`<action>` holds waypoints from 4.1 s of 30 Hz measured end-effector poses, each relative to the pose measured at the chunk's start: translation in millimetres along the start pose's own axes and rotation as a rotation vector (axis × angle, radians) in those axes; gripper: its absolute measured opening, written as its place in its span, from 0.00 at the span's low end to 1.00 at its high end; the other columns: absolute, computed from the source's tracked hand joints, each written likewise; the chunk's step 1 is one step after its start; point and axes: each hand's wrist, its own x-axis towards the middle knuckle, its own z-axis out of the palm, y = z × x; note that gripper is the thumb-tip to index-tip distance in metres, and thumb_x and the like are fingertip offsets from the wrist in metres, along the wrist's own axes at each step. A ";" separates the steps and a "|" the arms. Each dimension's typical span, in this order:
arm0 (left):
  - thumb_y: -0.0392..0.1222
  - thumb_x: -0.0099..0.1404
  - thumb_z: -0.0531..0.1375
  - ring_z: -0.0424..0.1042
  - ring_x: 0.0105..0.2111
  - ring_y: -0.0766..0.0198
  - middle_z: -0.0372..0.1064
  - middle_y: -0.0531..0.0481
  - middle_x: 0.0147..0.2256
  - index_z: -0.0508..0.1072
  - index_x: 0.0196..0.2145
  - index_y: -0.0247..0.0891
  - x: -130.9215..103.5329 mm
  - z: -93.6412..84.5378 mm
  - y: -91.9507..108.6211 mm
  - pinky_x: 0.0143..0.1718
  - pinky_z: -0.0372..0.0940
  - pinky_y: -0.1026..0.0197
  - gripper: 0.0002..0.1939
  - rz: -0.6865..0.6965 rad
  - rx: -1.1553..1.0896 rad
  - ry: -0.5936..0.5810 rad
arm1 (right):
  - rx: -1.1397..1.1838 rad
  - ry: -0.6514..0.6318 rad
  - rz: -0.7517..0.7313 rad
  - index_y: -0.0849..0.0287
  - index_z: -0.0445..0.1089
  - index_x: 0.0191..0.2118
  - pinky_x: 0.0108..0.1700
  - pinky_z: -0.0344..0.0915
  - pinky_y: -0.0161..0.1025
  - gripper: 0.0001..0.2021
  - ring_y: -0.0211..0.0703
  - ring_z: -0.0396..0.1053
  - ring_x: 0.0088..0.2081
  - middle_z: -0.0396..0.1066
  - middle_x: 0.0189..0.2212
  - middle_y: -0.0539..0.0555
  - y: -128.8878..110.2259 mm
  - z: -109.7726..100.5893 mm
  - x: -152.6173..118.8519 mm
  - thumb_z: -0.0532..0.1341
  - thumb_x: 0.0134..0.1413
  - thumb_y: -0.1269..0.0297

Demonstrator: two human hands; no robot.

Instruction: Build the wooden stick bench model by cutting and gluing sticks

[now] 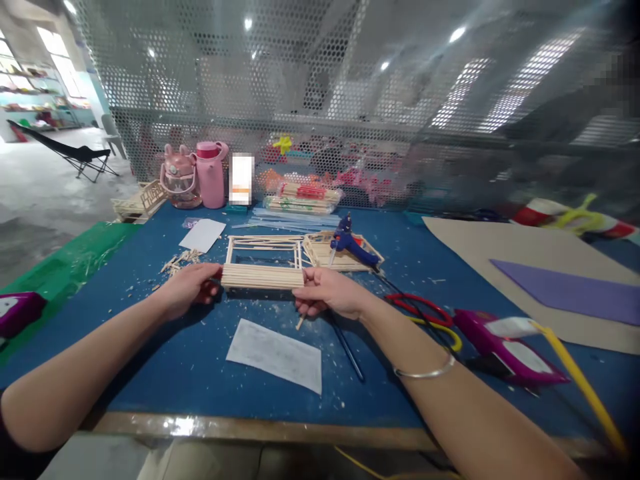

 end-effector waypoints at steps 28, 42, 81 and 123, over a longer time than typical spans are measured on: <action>0.51 0.53 0.62 0.63 0.20 0.72 0.64 0.54 0.20 0.69 0.26 0.34 -1.0 -1.7 0.0 0.23 0.63 0.69 0.15 0.022 -0.050 -0.061 | -0.035 -0.014 -0.111 0.61 0.60 0.29 0.22 0.66 0.27 0.10 0.32 0.70 0.21 0.70 0.20 0.48 3.3 -0.3 -0.4 0.64 0.44 0.69; 0.50 0.41 0.67 0.70 0.24 0.68 0.71 0.52 0.28 0.72 0.31 0.36 -4.0 9.0 1.5 0.26 0.64 0.66 0.20 0.293 0.133 0.181 | 0.019 0.203 -0.344 0.60 0.62 0.26 0.19 0.65 0.28 0.15 0.32 0.67 0.19 0.68 0.20 0.47 0.3 15.3 1.3 0.62 0.46 0.52; 0.54 0.46 0.63 0.67 0.18 0.69 0.66 0.55 0.20 0.73 0.31 0.32 -12.7 26.3 -0.7 0.21 0.62 0.67 0.22 0.426 0.102 0.256 | 0.166 0.642 -0.324 0.57 0.59 0.21 0.12 0.48 0.28 0.18 0.30 0.52 0.12 0.56 0.12 0.44 -0.1 48.6 0.6 0.55 0.50 0.48; 0.50 0.56 0.55 0.67 0.19 0.61 0.73 0.46 0.24 0.68 0.50 0.34 -24.2 -6.6 13.6 0.22 0.55 0.63 0.26 0.368 0.755 0.466 | -1.246 0.678 0.070 0.59 0.74 0.28 0.34 0.60 0.41 0.22 0.54 0.71 0.37 0.74 0.33 0.64 9.0 9.3 -57.4 0.49 0.55 0.51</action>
